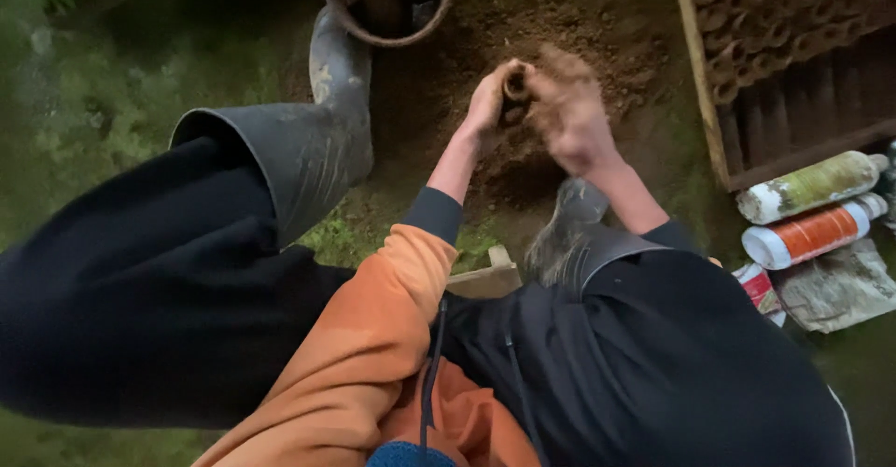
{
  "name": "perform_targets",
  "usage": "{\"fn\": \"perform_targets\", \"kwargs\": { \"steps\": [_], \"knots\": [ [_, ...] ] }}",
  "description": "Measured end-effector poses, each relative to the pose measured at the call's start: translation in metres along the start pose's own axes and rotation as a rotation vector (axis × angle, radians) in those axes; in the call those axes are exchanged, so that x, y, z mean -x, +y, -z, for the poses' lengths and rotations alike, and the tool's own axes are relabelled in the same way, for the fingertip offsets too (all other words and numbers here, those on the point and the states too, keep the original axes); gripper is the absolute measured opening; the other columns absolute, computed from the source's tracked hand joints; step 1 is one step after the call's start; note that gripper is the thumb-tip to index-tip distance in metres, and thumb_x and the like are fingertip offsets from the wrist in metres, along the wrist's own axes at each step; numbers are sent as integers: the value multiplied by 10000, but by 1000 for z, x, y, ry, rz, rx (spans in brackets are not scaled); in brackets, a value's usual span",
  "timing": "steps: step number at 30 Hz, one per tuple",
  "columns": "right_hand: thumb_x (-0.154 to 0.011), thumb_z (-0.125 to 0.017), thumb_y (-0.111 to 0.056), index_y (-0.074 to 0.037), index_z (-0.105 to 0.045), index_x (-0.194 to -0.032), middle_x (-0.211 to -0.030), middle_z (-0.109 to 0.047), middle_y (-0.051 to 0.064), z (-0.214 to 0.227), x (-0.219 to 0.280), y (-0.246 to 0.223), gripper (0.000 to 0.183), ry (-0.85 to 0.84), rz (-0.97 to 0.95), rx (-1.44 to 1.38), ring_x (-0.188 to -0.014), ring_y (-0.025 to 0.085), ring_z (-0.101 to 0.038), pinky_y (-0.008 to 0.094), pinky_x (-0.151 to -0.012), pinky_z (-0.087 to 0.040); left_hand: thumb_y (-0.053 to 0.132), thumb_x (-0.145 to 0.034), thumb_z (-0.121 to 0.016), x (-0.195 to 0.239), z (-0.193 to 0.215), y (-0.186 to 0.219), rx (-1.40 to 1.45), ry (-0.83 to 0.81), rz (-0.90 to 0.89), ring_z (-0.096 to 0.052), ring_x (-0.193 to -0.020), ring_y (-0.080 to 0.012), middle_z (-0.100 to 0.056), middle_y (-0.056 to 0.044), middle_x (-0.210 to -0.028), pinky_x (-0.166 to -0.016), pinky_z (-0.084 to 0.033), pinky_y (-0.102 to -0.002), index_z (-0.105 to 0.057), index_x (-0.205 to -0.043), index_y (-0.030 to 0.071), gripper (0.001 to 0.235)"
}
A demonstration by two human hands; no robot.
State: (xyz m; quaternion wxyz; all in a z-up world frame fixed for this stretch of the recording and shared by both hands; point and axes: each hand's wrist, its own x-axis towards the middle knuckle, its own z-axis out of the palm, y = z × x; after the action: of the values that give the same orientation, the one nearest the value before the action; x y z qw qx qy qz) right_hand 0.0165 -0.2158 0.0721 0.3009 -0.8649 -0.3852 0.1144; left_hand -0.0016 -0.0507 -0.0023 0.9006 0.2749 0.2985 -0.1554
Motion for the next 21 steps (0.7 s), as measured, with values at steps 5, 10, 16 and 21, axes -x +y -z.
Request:
{"fn": "perform_targets", "kwargs": {
  "steps": [5, 10, 16, 21],
  "knots": [
    [-1067, -599, -114, 0, -548, -1440, -1498, -529, 239, -16, -3, 30, 393, 1, -291, -92, -1380, 440, -457, 580, -1170, -328, 465, -1026, -467, 25, 0, 40, -220, 260, 92, -595, -615, -216, -678, -79, -779, -551, -471, -351, -741, -865, 134, 459],
    [-929, -723, -36, -16, -658, -1377, -1335, -566, 299, -53, 10, 53, 453, -180, -176, 130, -1250, 492, -507, 571, -947, -497, 478, -1018, -485, 16, 5, 42, -231, 261, 111, -563, -629, -233, -640, -101, -785, -564, -439, -366, -713, -871, 150, 427],
    [-915, -697, 172, 93, -742, -1197, -1157, -725, 251, -31, 1, 37, 296, 164, -76, -24, -1111, 393, -683, 493, -1006, -588, 513, -933, -470, 8, -2, 29, -286, 300, 231, -451, -1216, -286, -492, -94, -1369, -960, -362, -500, -586, -1276, 165, 502],
    [-990, -846, 45, 45, -651, -1335, -1309, -690, 245, -7, -10, 5, 397, 319, 68, -219, -1199, 381, -692, 465, -1042, -587, 337, -1061, -459, 9, -8, 15, -89, 60, 107, -359, -509, -147, -487, -33, -709, -502, -348, -321, -650, -937, 123, 313]
  ]
}}
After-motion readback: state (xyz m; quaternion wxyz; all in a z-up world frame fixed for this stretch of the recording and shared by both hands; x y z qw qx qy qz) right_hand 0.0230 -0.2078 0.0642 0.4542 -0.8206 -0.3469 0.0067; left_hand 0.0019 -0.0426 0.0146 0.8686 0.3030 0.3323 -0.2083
